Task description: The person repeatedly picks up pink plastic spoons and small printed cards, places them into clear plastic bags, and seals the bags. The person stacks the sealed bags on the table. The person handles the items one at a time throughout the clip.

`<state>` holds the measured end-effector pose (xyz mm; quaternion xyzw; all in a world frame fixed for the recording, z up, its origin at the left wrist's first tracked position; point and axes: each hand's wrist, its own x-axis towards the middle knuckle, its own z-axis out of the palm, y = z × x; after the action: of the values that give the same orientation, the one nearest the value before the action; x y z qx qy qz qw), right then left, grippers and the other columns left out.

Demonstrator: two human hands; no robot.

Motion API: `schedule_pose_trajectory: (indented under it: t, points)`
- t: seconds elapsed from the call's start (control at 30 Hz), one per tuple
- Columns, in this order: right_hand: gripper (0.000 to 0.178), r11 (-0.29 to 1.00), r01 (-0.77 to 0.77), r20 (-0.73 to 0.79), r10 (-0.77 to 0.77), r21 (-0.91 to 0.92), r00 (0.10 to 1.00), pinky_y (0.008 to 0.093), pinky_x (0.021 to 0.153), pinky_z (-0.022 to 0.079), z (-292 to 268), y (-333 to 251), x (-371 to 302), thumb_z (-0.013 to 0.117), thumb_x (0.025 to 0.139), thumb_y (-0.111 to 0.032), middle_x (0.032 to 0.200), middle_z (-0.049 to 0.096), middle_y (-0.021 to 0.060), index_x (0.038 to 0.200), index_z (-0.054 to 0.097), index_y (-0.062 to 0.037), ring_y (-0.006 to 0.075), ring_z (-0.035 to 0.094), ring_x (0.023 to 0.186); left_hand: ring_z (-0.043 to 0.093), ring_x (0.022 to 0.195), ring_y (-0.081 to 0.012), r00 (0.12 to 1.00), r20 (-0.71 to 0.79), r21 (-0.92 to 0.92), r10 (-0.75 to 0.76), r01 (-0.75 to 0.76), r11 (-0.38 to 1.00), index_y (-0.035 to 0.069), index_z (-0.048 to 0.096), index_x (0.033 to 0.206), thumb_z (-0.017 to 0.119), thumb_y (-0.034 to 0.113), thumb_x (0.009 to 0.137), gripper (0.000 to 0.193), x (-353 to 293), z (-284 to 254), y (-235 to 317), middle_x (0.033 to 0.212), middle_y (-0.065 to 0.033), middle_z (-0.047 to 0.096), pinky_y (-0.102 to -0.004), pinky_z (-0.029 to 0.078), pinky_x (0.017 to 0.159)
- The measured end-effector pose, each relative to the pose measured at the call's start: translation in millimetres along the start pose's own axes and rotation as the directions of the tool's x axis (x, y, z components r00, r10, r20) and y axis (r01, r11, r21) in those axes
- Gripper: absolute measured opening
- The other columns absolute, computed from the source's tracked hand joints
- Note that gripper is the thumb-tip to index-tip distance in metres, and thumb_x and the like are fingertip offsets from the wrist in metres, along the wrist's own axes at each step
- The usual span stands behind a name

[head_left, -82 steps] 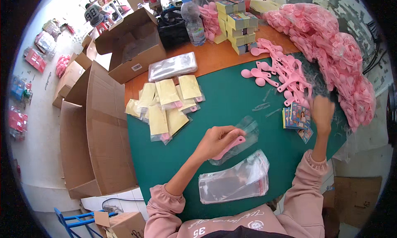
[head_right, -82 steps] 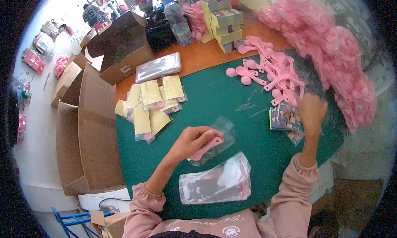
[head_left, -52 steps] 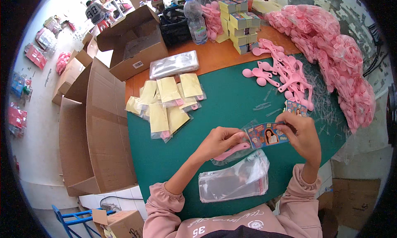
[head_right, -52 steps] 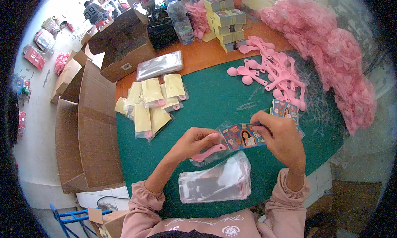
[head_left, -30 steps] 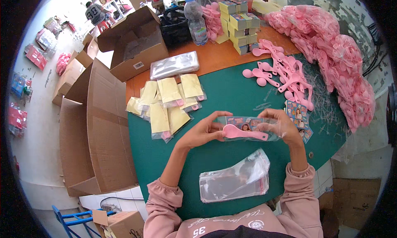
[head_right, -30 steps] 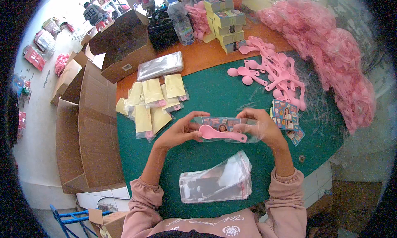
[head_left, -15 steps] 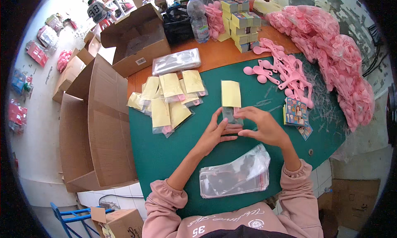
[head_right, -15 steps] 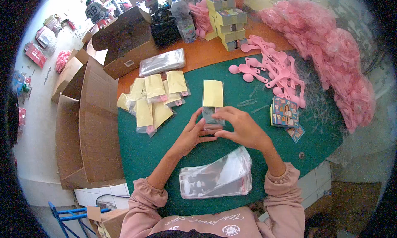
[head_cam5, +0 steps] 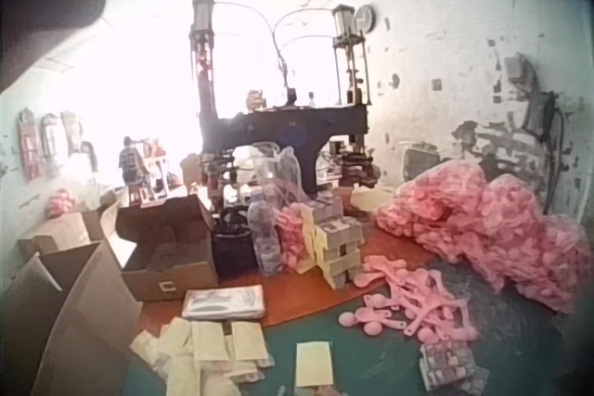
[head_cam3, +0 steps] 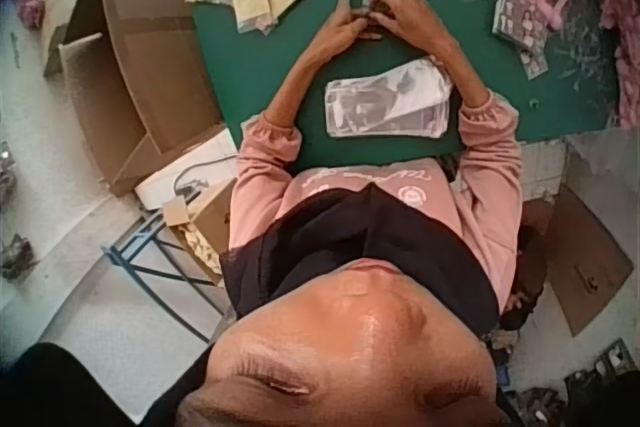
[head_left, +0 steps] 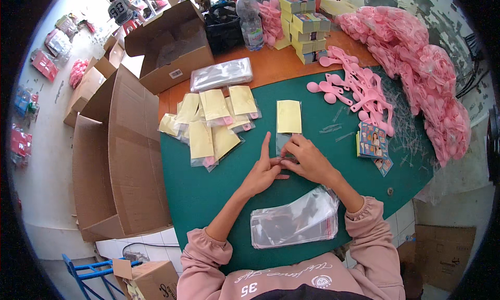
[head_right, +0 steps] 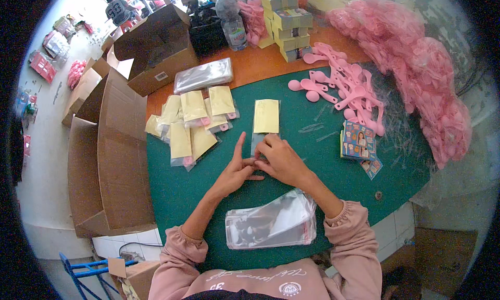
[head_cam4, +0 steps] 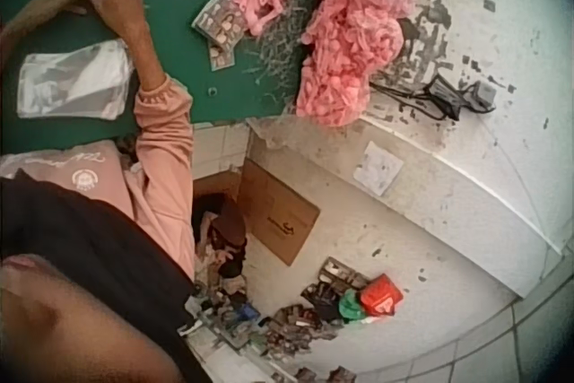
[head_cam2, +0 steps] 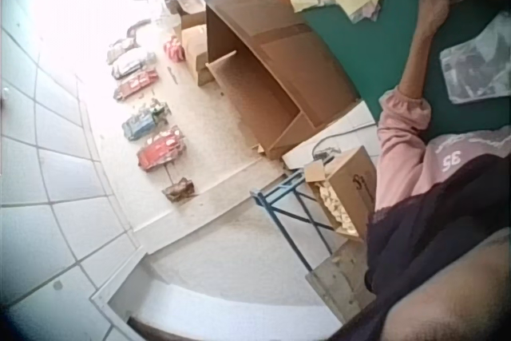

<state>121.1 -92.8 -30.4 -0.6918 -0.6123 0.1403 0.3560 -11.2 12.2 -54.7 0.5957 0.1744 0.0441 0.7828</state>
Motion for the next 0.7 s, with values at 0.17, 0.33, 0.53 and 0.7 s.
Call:
schedule_pose_trajectory:
  t: [0.17,0.33,0.53,0.7]
  points:
    - [0.016,0.983,0.103,0.011,-0.103,-0.155,0.995,0.0356,0.066,0.041,3.4,-4.7,-0.4,0.064,0.069,-0.010,0.082,0.048,0.0093,0.079,0.053,-0.0034,0.0266,0.050,0.080,0.057,0.092,-0.0199,0.988,-0.087,-0.249,-0.124,0.099,0.963,0.023,-0.009,0.138,0.038,0.001,0.086,0.073,4.9,1.6,3.5,0.107,-0.0162,0.053,-0.0327,0.051,0.077]
    - [0.016,0.933,0.254,0.027,-0.256,-0.256,0.966,0.0310,0.064,0.040,-6.6,-8.7,-3.6,0.063,0.072,-0.012,0.079,0.048,0.0082,0.076,0.051,-0.0031,0.0223,0.050,0.073,0.060,0.084,-0.0173,0.981,-0.191,-0.100,0.021,-0.040,0.994,0.021,0.000,0.139,0.037,0.003,0.087,0.067,15.2,1.4,-0.4,0.098,-0.0150,0.057,-0.0296,0.051,0.074]
    - [0.009,0.821,-0.244,0.231,0.141,0.516,0.963,0.0224,0.061,0.038,-118.0,33.8,-0.9,0.057,0.077,-0.010,0.076,0.044,0.0032,0.078,0.051,-0.0033,0.0095,0.045,0.072,0.061,0.091,-0.0204,0.989,-0.138,-0.180,-0.045,0.019,0.983,0.012,0.024,0.130,0.029,-0.002,0.086,0.047,10.7,0.5,20.2,0.101,-0.0143,0.058,-0.0282,0.050,0.077]
    - [0.016,0.476,-0.529,-0.571,0.066,-0.702,0.818,0.0336,0.075,0.042,-127.6,67.5,-5.9,0.045,0.076,0.001,0.079,0.048,0.0129,0.091,0.050,0.0011,0.0253,0.052,0.078,0.060,0.094,-0.0201,0.996,-0.084,-0.173,-0.031,0.016,0.985,0.004,0.046,0.112,0.026,-0.003,0.084,0.034,18.5,1.3,16.1,0.102,-0.0132,0.058,-0.0271,0.049,0.079]
